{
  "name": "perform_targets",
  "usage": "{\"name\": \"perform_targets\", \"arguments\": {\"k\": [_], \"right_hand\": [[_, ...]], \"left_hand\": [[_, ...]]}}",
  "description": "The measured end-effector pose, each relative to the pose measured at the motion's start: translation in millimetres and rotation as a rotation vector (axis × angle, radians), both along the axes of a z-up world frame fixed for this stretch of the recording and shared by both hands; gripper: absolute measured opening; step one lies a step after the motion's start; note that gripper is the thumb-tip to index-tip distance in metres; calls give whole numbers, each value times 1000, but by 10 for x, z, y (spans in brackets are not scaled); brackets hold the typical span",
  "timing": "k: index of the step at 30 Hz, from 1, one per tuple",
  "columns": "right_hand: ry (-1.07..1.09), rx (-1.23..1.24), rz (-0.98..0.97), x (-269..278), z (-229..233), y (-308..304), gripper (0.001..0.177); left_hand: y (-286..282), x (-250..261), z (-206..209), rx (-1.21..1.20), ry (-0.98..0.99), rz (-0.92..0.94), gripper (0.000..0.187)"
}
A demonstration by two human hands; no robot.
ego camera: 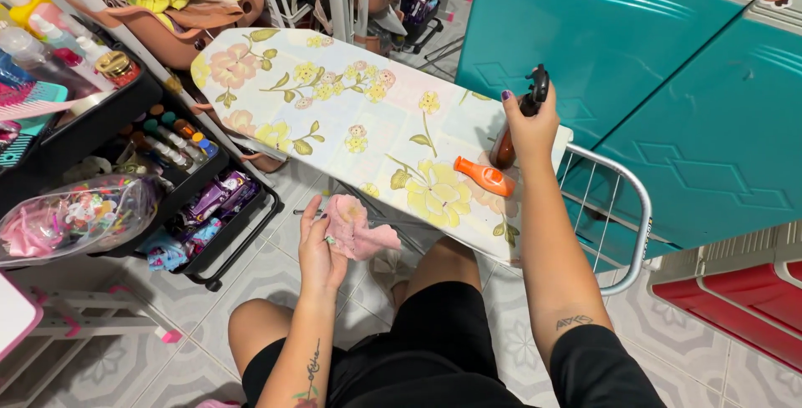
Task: The person sits on the floor and transfers colored pencils from a clear container onto an ironing board, arranging them by color. They then place the container back on the board, pick up a spray bottle and a cloth, and move to a nearby wardrobe to hang a dark garment on a hanger.
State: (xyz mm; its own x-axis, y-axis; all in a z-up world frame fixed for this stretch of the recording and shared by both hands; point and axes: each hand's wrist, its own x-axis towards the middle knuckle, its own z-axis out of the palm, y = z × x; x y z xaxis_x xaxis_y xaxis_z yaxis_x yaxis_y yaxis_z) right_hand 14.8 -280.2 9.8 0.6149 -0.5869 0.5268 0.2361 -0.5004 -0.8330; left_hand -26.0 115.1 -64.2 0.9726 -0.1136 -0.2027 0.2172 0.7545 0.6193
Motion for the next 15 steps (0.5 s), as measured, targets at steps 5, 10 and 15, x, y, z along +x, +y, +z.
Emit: {"name": "perform_targets", "arguments": {"k": [5,10,15], "right_hand": [[-77,19,233,-240,-137,-94,100],[-2,-130,-342,-814,-638,211,41],[285,-926,-140,-1041,-805,677,53]], "left_hand": [[0,-62,-20,21,5,3,48],[147,-87,-83,39,-46,9,40],[393,-205,8,83,-83,81,32]]}}
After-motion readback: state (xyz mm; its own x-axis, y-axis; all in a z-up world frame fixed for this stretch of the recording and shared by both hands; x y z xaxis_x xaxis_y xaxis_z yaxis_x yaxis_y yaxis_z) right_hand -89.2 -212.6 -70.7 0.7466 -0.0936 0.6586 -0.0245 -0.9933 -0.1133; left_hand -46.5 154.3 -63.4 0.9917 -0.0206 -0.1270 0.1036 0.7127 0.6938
